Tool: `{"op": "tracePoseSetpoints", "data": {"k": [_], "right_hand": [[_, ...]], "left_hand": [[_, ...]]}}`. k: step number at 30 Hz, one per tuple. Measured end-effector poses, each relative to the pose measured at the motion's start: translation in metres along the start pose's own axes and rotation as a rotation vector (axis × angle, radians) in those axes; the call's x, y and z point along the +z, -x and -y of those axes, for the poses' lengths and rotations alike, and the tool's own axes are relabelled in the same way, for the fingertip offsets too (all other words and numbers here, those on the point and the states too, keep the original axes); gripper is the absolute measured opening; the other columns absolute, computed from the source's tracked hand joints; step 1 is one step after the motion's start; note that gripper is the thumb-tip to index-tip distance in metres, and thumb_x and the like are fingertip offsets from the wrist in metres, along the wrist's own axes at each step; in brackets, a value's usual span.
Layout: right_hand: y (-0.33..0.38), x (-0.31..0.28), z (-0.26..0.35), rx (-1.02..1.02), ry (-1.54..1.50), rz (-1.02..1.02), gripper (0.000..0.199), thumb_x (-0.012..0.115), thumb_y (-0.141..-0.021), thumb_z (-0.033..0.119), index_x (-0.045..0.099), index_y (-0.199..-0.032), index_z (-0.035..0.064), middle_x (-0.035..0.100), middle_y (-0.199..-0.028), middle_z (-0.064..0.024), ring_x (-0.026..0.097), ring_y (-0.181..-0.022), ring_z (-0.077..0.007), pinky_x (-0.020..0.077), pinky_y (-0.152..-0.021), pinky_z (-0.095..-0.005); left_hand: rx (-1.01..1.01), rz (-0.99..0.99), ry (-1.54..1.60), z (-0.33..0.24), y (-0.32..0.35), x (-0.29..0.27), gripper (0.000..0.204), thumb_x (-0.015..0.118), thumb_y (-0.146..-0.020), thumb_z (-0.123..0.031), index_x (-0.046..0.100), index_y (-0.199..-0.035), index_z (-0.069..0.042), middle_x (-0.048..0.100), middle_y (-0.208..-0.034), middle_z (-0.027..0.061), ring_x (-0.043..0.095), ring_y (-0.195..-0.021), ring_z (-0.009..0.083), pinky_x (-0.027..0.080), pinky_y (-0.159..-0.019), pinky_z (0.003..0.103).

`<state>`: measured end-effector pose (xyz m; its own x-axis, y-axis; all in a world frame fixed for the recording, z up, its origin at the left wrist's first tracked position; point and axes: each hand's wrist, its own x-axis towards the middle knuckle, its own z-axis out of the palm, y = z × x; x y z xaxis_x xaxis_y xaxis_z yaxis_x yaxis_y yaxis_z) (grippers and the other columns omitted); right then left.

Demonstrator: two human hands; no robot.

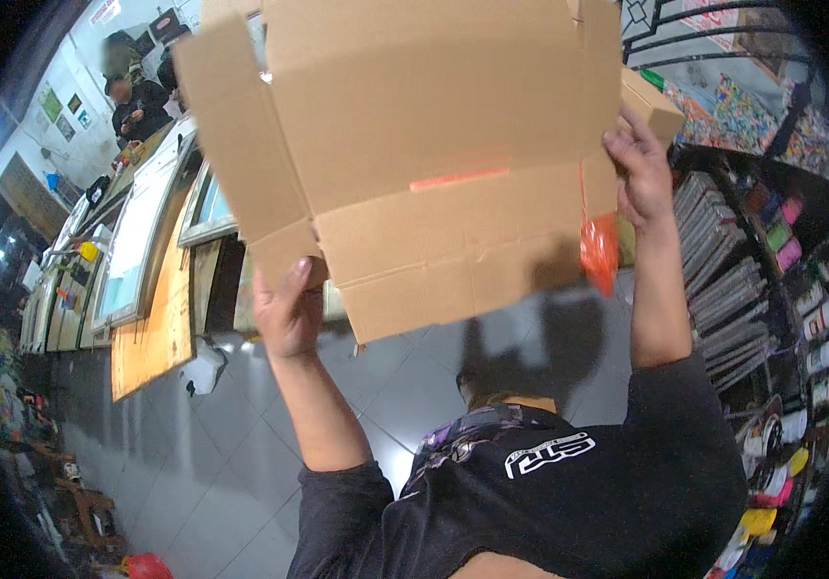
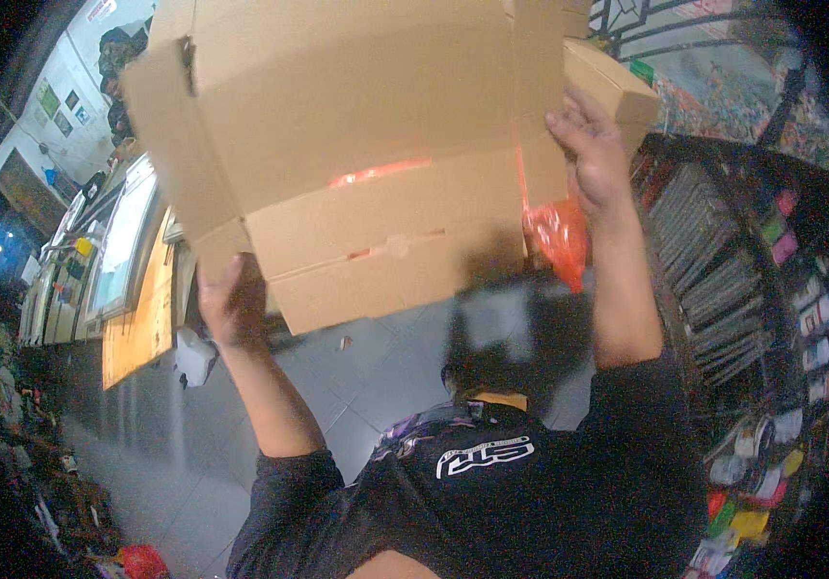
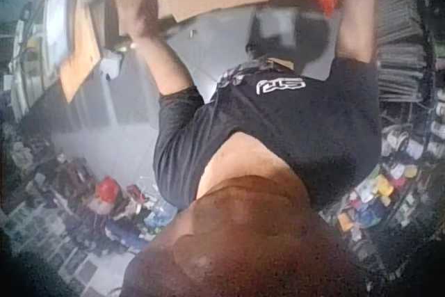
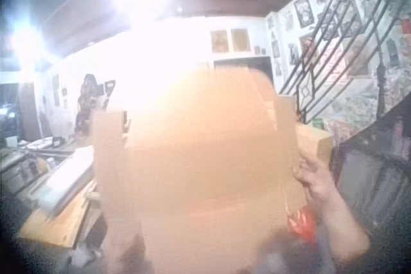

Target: The person repeatedly folds flat cardboard pieces into small rectangular boxes, tucks the flaps, and stacks the finished boxes on a nearby surface. The person handles the boxes by hand without using any tools.

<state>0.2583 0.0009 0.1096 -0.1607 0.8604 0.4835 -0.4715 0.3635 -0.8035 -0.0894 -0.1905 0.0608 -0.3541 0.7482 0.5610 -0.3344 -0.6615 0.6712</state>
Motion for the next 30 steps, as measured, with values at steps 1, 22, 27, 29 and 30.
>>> {"op": "tracePoseSetpoints", "data": {"k": [1, 22, 27, 29, 30], "right_hand": [[-0.011, -0.007, -0.013, 0.063, 0.063, -0.033, 0.053, 0.059, -0.083, -0.004, 0.041, -0.133, -0.0039, 0.057, -0.120, -0.0178, 0.057, -0.108, -0.0225, 0.0462, -0.093, -0.0316], [-0.019, -0.064, -0.089, -0.066, 1.201, 0.730, 0.081, 0.080, -0.062, 0.018, 0.044, -0.134, 0.0102, 0.041, -0.137, -0.0163, 0.043, -0.125, -0.0339, 0.0394, -0.098, -0.0450], [0.002, -0.047, -0.098, 0.062, 1.213, 1.086, 0.083, 0.082, -0.054, 0.026, 0.048, -0.128, 0.0111, 0.037, -0.141, -0.0165, 0.037, -0.128, -0.0362, 0.0278, -0.105, -0.0529], [-0.002, -0.047, -0.095, 0.072, 1.171, 1.095, 0.081, 0.082, -0.055, 0.027, 0.049, -0.126, 0.0113, 0.038, -0.140, -0.0167, 0.038, -0.128, -0.0365, 0.0291, -0.104, -0.0543], [-0.004, -0.048, -0.094, 0.073, 1.148, 1.099, 0.079, 0.082, -0.055, 0.027, 0.049, -0.125, 0.0114, 0.039, -0.140, -0.0168, 0.038, -0.128, -0.0367, 0.0298, -0.103, -0.0550]], "left_hand": [[-0.083, -0.102, 0.062, 0.021, -0.010, 0.000, 0.046, 0.056, -0.083, 0.001, 0.044, -0.128, -0.001, 0.057, -0.118, 0.0140, 0.056, -0.110, 0.0239, 0.044, -0.094, 0.036], [-0.492, 0.040, -0.764, 0.111, -0.014, -0.021, 0.079, 0.068, -0.072, 0.010, 0.030, -0.141, 0.002, 0.048, -0.132, 0.0164, 0.050, -0.119, 0.0237, 0.041, -0.101, 0.037], [-0.465, 0.069, -0.747, 0.116, -0.034, -0.021, 0.063, 0.072, -0.069, 0.007, 0.050, -0.128, 0.003, 0.054, -0.126, 0.0139, 0.054, -0.113, 0.0208, 0.044, -0.096, 0.034], [-0.471, 0.108, -0.896, 0.116, -0.041, -0.043, 0.049, 0.071, -0.070, 0.007, 0.058, -0.117, 0.003, 0.056, -0.123, 0.0133, 0.056, -0.107, 0.0188, 0.045, -0.092, 0.031], [-0.471, 0.128, -0.972, 0.118, -0.044, -0.050, 0.042, 0.071, -0.071, 0.007, 0.062, -0.112, 0.003, 0.057, -0.122, 0.0129, 0.057, -0.104, 0.0179, 0.046, -0.090, 0.029]]}}
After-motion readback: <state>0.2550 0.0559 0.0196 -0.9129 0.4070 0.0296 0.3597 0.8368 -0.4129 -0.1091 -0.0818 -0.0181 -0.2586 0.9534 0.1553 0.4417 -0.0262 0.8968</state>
